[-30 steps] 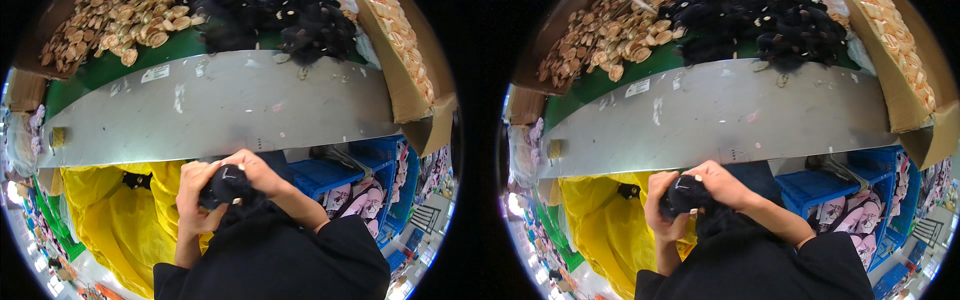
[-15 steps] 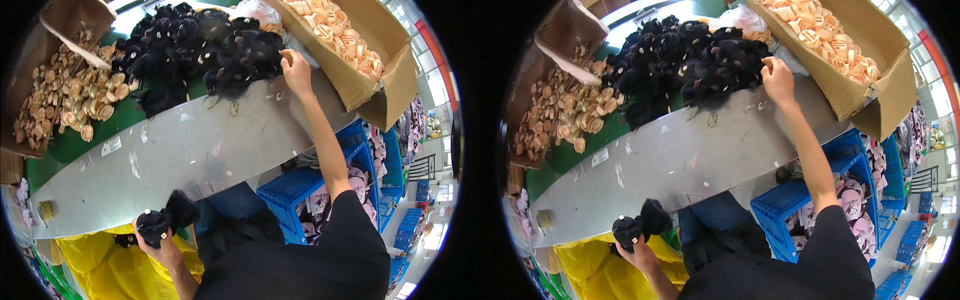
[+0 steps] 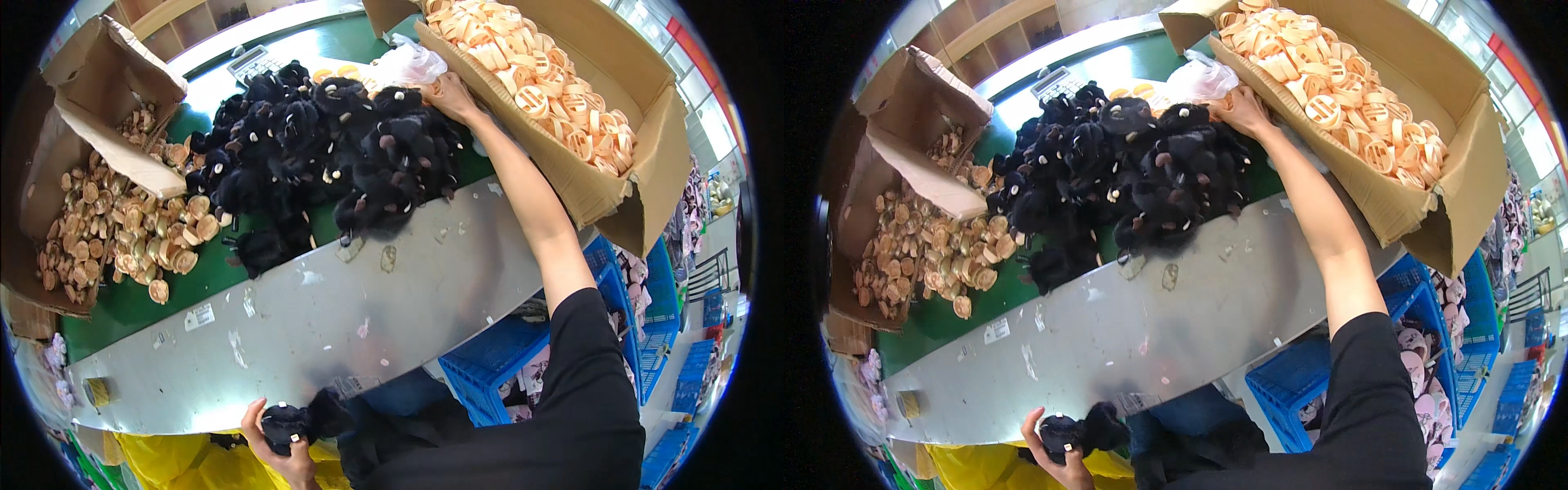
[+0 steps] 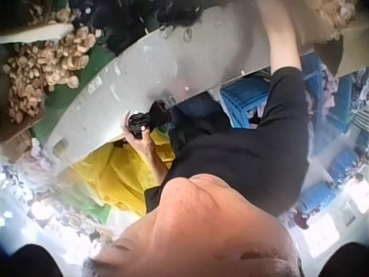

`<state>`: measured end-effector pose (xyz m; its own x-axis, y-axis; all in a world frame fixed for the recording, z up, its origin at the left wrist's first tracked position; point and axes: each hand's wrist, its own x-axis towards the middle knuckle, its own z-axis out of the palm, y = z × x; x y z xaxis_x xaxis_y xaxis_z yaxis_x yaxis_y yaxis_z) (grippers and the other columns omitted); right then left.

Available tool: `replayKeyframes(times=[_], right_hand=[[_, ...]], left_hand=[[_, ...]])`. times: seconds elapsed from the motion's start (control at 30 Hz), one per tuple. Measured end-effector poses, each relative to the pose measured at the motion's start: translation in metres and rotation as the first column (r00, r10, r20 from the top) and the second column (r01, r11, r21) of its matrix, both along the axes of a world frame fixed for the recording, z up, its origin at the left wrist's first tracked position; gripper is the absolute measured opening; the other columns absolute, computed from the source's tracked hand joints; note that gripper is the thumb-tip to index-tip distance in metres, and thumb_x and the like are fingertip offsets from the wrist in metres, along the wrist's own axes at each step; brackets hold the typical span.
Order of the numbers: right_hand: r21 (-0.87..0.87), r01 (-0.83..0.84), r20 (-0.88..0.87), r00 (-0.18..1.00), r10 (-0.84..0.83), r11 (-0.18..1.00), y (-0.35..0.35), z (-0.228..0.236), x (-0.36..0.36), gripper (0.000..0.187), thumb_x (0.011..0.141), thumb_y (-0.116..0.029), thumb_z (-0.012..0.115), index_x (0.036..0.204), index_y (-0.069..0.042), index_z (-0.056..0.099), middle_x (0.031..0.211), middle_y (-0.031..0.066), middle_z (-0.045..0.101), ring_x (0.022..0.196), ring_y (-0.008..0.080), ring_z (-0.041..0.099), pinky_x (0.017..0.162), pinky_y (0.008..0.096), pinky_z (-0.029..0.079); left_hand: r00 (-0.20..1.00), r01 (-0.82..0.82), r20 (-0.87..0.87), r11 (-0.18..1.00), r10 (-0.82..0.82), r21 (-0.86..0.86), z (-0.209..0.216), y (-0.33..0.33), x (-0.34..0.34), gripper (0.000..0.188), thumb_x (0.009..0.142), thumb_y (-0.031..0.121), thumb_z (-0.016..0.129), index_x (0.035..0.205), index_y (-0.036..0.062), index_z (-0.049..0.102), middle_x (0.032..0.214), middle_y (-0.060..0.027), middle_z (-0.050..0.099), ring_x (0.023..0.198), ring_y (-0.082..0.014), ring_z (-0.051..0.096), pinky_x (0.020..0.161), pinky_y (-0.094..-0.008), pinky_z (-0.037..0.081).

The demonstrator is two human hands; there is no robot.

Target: The person repeatedly picks up small black plush toys and round wooden discs from a table, inserts the discs into the plush toys, and places the finished items into a yellow bag. The process is repeated continuously throughout the clip.

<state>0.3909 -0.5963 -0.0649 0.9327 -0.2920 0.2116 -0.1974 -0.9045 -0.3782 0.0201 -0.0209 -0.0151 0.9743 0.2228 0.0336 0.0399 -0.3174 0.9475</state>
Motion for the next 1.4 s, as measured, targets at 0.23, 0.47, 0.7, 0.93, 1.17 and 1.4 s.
replayKeyframes(times=[0.23, 0.47, 0.7, 0.93, 1.17, 1.4], right_hand=[[-0.131, 0.12, -0.225, 0.963, -0.147, 0.984, -0.002, -0.008, 0.035, 0.094, 0.08, -0.072, 0.063, 0.136, 0.004, 0.058, 0.155, 0.0276, 0.038, 0.142, 0.0404, 0.04, 0.116, 0.0448, 0.035], [-0.13, 0.092, -0.187, 0.975, -0.116, 0.987, -0.02, 0.003, -0.061, 0.073, 0.086, -0.065, 0.063, 0.114, 0.001, 0.071, 0.104, 0.0295, 0.07, 0.104, 0.0408, 0.068, 0.093, 0.0419, 0.053], [0.138, -0.059, 0.133, 0.99, 0.041, 0.989, 0.029, 0.039, -0.135, 0.045, 0.088, -0.042, 0.075, 0.094, 0.003, 0.073, 0.082, 0.0204, 0.072, 0.078, 0.0281, 0.071, 0.076, 0.0417, 0.054], [0.183, 0.109, 0.216, 0.965, -0.148, 0.977, 0.062, 0.057, -0.165, 0.049, 0.084, -0.045, 0.079, 0.09, 0.003, 0.071, 0.077, 0.0101, 0.07, 0.07, 0.0138, 0.064, 0.069, 0.0346, 0.051], [0.041, 0.141, 0.421, 0.895, -0.145, 0.989, 0.074, 0.051, -0.183, 0.032, 0.09, -0.027, 0.075, 0.1, 0.003, 0.068, 0.087, 0.007, 0.072, 0.077, 0.0121, 0.065, 0.073, 0.0312, 0.053], [0.373, -0.128, 0.501, 0.862, -0.083, 0.919, 0.073, 0.068, -0.182, 0.027, 0.104, -0.02, 0.058, 0.118, 0.004, 0.062, 0.102, 0.0054, 0.069, 0.091, 0.0086, 0.064, 0.074, 0.0282, 0.054]], left_hand=[[0.986, 0.157, -0.064, 0.982, -0.151, 0.102, -0.001, 0.0, 0.01, 0.048, 0.074, 0.003, 0.064, 0.122, 0.0004, 0.064, 0.103, -0.012, 0.067, 0.092, -0.0219, 0.065, 0.088, -0.0325, 0.052], [0.993, 0.117, 0.01, 0.993, -0.117, -0.003, -0.023, 0.002, 0.006, 0.046, 0.066, 0.007, 0.057, 0.11, -0.002, 0.063, 0.102, -0.0121, 0.061, 0.092, -0.019, 0.057, 0.089, -0.0308, 0.048], [0.99, 0.09, 0.115, 0.993, -0.081, -0.079, -0.003, 0.0, -0.007, 0.04, 0.067, 0.005, 0.058, 0.105, -0.0013, 0.065, 0.093, -0.0098, 0.061, 0.087, -0.0176, 0.057, 0.085, -0.0289, 0.048], [0.982, 0.054, 0.187, 0.993, -0.033, -0.106, 0.002, 0.008, -0.022, 0.033, 0.067, 0.003, 0.058, 0.099, -0.001, 0.065, 0.094, -0.0109, 0.063, 0.087, -0.0191, 0.058, 0.085, -0.0299, 0.048], [0.986, 0.041, 0.164, 0.993, -0.023, -0.11, 0.004, 0.014, -0.029, 0.03, 0.067, 0.005, 0.058, 0.096, -0.0013, 0.064, 0.093, -0.0101, 0.059, 0.089, -0.0204, 0.057, 0.088, -0.0305, 0.047], [0.992, 0.003, 0.121, 0.987, 0.017, -0.16, 0.002, 0.009, -0.028, 0.036, 0.068, 0.01, 0.054, 0.102, -0.0012, 0.061, 0.101, -0.0093, 0.06, 0.096, -0.0184, 0.056, 0.094, -0.0307, 0.045]])
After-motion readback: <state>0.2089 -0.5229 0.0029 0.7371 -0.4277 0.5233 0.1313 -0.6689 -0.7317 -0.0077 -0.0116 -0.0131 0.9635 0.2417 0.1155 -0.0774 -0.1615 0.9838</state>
